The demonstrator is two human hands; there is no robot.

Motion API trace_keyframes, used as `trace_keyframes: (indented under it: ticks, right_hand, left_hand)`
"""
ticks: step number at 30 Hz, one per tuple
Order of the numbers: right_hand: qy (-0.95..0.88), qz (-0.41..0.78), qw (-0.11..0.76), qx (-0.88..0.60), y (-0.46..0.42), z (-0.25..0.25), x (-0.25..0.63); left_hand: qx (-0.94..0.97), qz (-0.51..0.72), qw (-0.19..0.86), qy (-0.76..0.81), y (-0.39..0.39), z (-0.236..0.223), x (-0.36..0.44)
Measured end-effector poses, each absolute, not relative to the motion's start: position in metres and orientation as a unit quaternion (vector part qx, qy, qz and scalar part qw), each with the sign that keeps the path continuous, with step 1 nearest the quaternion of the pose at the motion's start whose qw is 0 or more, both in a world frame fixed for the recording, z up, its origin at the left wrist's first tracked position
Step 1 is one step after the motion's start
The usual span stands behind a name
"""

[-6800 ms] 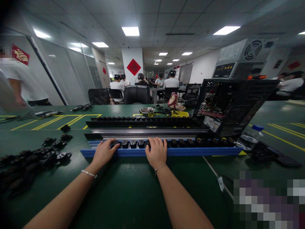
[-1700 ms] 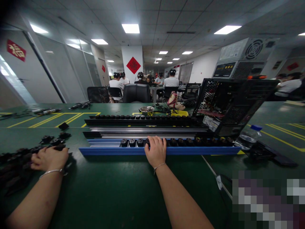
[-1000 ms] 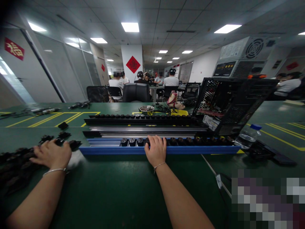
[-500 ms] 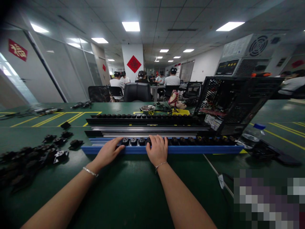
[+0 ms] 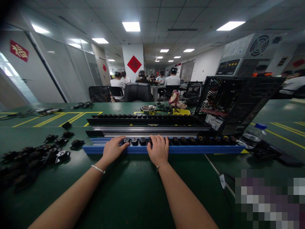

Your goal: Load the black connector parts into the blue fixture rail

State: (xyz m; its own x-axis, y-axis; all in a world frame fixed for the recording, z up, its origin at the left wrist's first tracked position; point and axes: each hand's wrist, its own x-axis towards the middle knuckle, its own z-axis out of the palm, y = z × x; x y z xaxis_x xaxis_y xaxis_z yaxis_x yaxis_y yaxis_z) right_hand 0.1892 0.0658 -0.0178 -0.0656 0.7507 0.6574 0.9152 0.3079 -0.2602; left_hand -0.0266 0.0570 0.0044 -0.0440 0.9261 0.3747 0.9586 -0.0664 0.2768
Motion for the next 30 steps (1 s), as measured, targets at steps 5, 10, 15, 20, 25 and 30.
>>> trace_keyframes:
  ticks: [5,10,15,20,25,30]
  right_hand:
    - [-0.722,-0.115,0.363,-0.578,0.066,-0.018,0.190]
    - [-0.721,-0.121,0.362,-0.578,0.066,-0.018,0.190]
    - [-0.721,-0.116,0.360,-0.581,0.065,-0.018,0.189]
    - [-0.721,-0.111,0.362,-0.580,0.066,-0.018,0.189]
    - [-0.722,-0.114,0.365,-0.577,0.065,-0.017,0.190]
    - [-0.721,-0.113,0.365,-0.577,0.065,-0.017,0.189]
  left_hand:
    - [-0.683,-0.239,0.046,-0.688,0.055,0.003,-0.026]
    - [-0.677,-0.252,0.053,-0.689,0.055,0.001,-0.027]
    - [-0.675,-0.263,0.055,-0.687,0.055,-0.001,-0.029]
    - [-0.673,-0.272,0.063,-0.685,0.054,-0.002,-0.030]
    - [-0.671,-0.286,0.077,-0.679,0.054,-0.004,-0.029]
    - [-0.669,-0.299,0.080,-0.676,0.054,-0.006,-0.028]
